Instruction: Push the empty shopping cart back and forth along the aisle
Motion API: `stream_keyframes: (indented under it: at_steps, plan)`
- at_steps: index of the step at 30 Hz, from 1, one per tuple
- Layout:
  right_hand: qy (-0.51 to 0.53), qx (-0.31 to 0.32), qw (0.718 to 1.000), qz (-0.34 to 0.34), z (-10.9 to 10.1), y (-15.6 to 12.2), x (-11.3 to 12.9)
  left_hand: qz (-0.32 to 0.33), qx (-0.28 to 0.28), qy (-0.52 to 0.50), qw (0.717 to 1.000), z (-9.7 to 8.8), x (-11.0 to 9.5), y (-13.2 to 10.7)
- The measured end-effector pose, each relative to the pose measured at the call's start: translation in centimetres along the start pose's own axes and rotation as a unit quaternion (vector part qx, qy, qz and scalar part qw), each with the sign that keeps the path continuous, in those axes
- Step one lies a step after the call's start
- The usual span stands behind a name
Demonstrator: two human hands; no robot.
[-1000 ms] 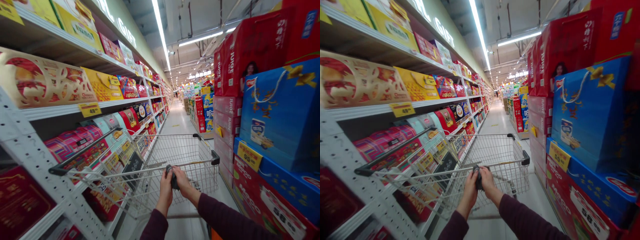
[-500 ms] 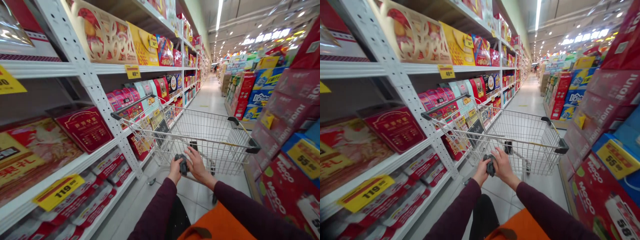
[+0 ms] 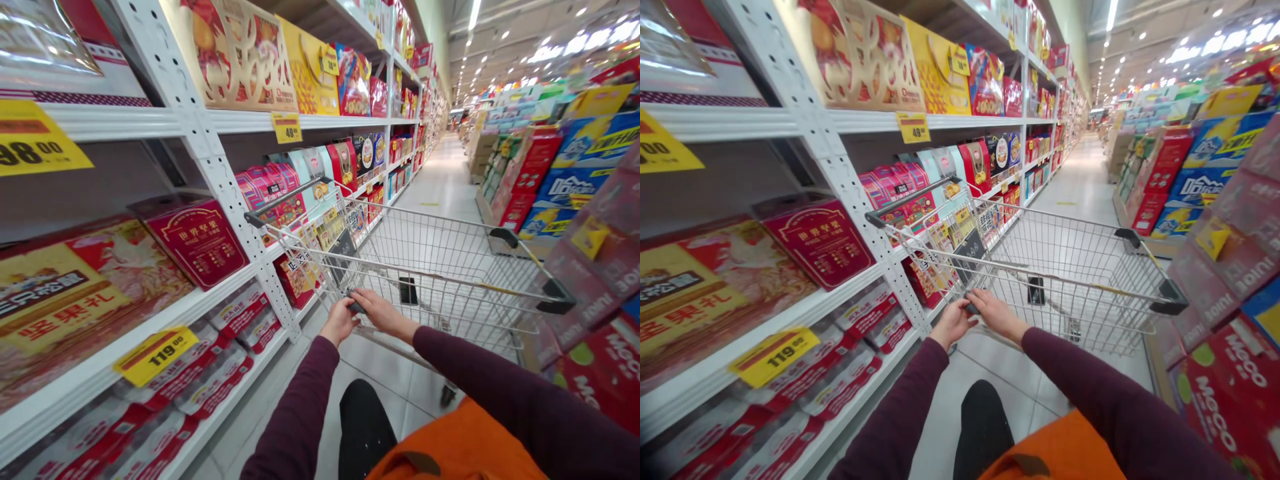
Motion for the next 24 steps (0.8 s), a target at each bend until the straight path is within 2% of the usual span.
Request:
stream_keyframes:
  at_steps: [4, 6, 8, 12, 16, 18, 21, 24]
  plan:
    - [-0.036, -0.018, 0.997, -0.068, -3.1, 6.5, 1.0, 0.105, -0.065, 0.037, 0.992, -3.1, -4.5, 1.2]
    - [-0.04, -0.006, 0.994, -0.104, -3.6, 8.8, 1.2, 0.152, -0.107, 0.075, 0.98, -4.9, -5.6, 1.5]
    - [-0.035, 0.021, 0.99, -0.132, -3.0, 10.1, 0.9, 0.18, -0.135, 0.112, 0.968, -6.4, -5.7, 1.7]
    - [-0.012, 0.075, 0.987, -0.145, 0.4, 9.5, -1.1, 0.188, -0.149, 0.156, 0.958, -7.8, -4.3, 2.0]
    - [-0.011, 0.133, 0.983, -0.122, 4.9, 5.8, -3.6, 0.181, -0.147, 0.18, 0.956, -8.0, -2.5, 2.0]
    - [-0.004, 0.148, 0.983, -0.111, 6.0, 4.4, -4.4, 0.177, -0.143, 0.188, 0.955, -7.8, -2.0, 2.1]
    - [0.002, 0.155, 0.98, -0.124, 5.2, 4.8, -3.8, 0.181, -0.138, 0.196, 0.954, -7.5, -1.9, 2.6]
    - [0.002, 0.109, 0.979, -0.171, 2.5, 7.9, -1.9, 0.198, -0.134, 0.202, 0.95, -7.1, -2.5, 3.3]
Point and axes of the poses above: each hand's wrist, its own y-axis towards the middle knuckle, its own z-axis out of the palm, x = y × z, the point moved 4 cm from there along y, towards the middle knuckle, and after that the axes turned 1 degree about z, right-handed, at the moved point
